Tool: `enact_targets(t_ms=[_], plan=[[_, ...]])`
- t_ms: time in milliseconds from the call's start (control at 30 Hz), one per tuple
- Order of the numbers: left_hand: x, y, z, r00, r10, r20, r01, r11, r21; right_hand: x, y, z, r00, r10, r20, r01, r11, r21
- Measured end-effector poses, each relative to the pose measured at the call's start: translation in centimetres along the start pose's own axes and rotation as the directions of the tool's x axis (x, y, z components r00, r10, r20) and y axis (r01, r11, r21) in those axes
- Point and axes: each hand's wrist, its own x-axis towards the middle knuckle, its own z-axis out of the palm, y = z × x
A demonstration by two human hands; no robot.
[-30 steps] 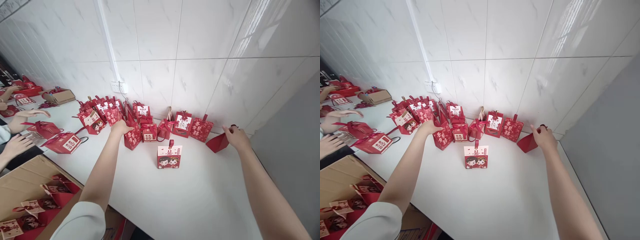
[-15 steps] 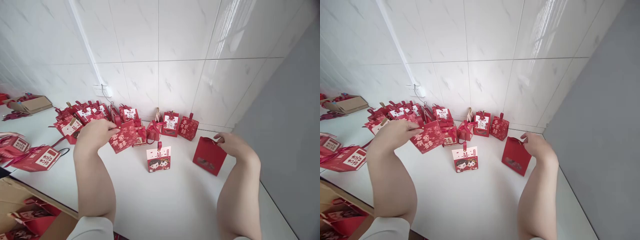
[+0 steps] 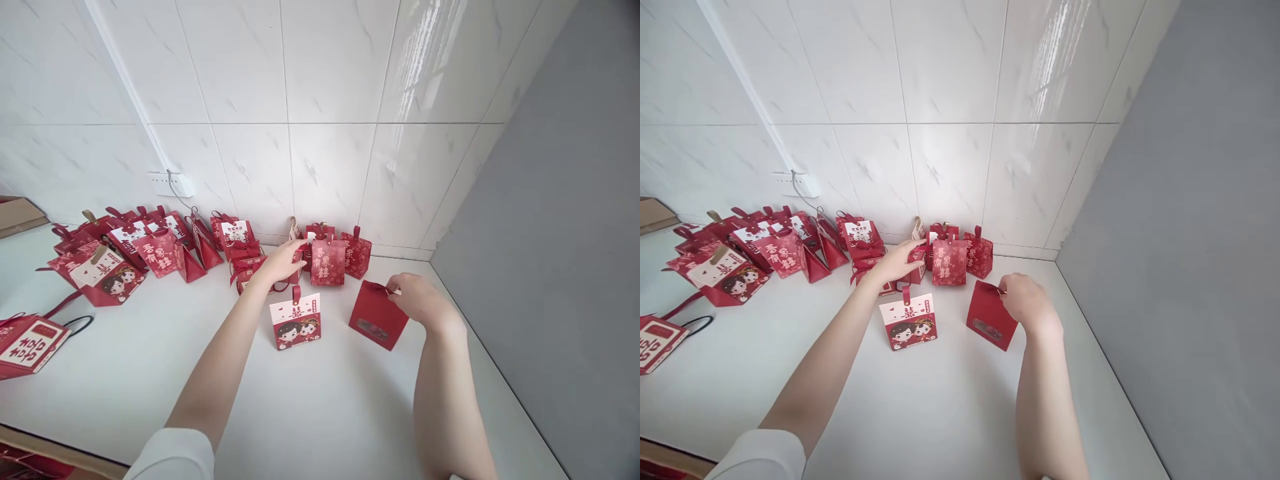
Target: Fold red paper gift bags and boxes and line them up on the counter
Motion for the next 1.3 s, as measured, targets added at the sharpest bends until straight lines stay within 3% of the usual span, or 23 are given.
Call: enact_targets(t_ms=[100, 233, 333, 400, 500, 600, 700, 800, 933, 1000, 1100, 1167, 1300], plan=[[-3.0, 0.2, -2.4, 0.995, -0.089, 0.054, 0.093, 0.992, -0.085, -0.4, 0.4, -0.5, 0.998, -0.007, -0.059, 0.005, 0.999, -0.036], [-7.5, 1.0, -5.9, 0.912, -0.204, 0.355, 0.266, 0.955, -0.134, -0.5, 0.3, -0.8, 0.995, -0.032, -0.094, 0.036, 0.998, 0.045], [-9.1, 1.3, -6.4, 0.881, -0.167, 0.442, 0.263, 0.951, -0.165, 0.8, -0.4, 0.2, 0.988, -0.111, -0.104, 0.121, 0.988, 0.095], [-9.2, 1.1, -5.9, 0.871, -0.16, 0.465, 0.265, 0.949, -0.17, 2.4, -0.9, 1.5, 0.975, -0.149, -0.166, 0.158, 0.987, 0.041], [-8.8, 0.6, -5.3, 0.877, -0.214, 0.431, 0.304, 0.941, -0.151, 4.6, -1.2, 3.6, 0.936, -0.133, -0.327, 0.123, 0.991, -0.053], [-8.8, 0.0, -5.2, 0.891, -0.221, 0.396, 0.301, 0.941, -0.153, 5.9, -0.8, 4.8, 0.914, -0.084, -0.398, 0.079, 0.996, -0.029], [-9.0, -0.3, -5.0, 0.905, -0.192, 0.379, 0.266, 0.952, -0.153, 5.8, -0.2, 4.6, 0.891, -0.04, -0.452, 0.042, 0.999, -0.005], [-8.8, 0.2, -4.4, 0.933, -0.142, 0.332, 0.205, 0.965, -0.165, 4.5, 0.0, 3.3, 0.859, -0.051, -0.509, 0.091, 0.994, 0.053], [-8.1, 1.4, -2.9, 0.959, -0.079, 0.271, 0.121, 0.983, -0.141, 2.2, -1.6, 1.5, 0.898, -0.163, -0.41, 0.273, 0.935, 0.226], [-7.7, 1.9, -2.0, 0.968, -0.067, 0.244, 0.104, 0.984, -0.142, 1.3, -3.2, 1.4, 0.903, -0.293, -0.315, 0.385, 0.877, 0.287], [-7.2, 2.3, -0.8, 0.985, -0.013, 0.169, 0.053, 0.972, -0.23, 0.8, -5.8, 2.5, 0.833, -0.513, -0.206, 0.553, 0.764, 0.334], [-7.0, 2.4, -0.2, 0.995, 0.024, 0.097, 0.005, 0.959, -0.283, 0.9, -7.2, 3.8, 0.802, -0.566, -0.192, 0.596, 0.738, 0.316], [-6.6, 2.3, 0.3, 1.0, 0.006, -0.022, -0.012, 0.958, -0.287, 1.5, -8.4, 5.7, 0.813, -0.562, -0.15, 0.582, 0.791, 0.19]])
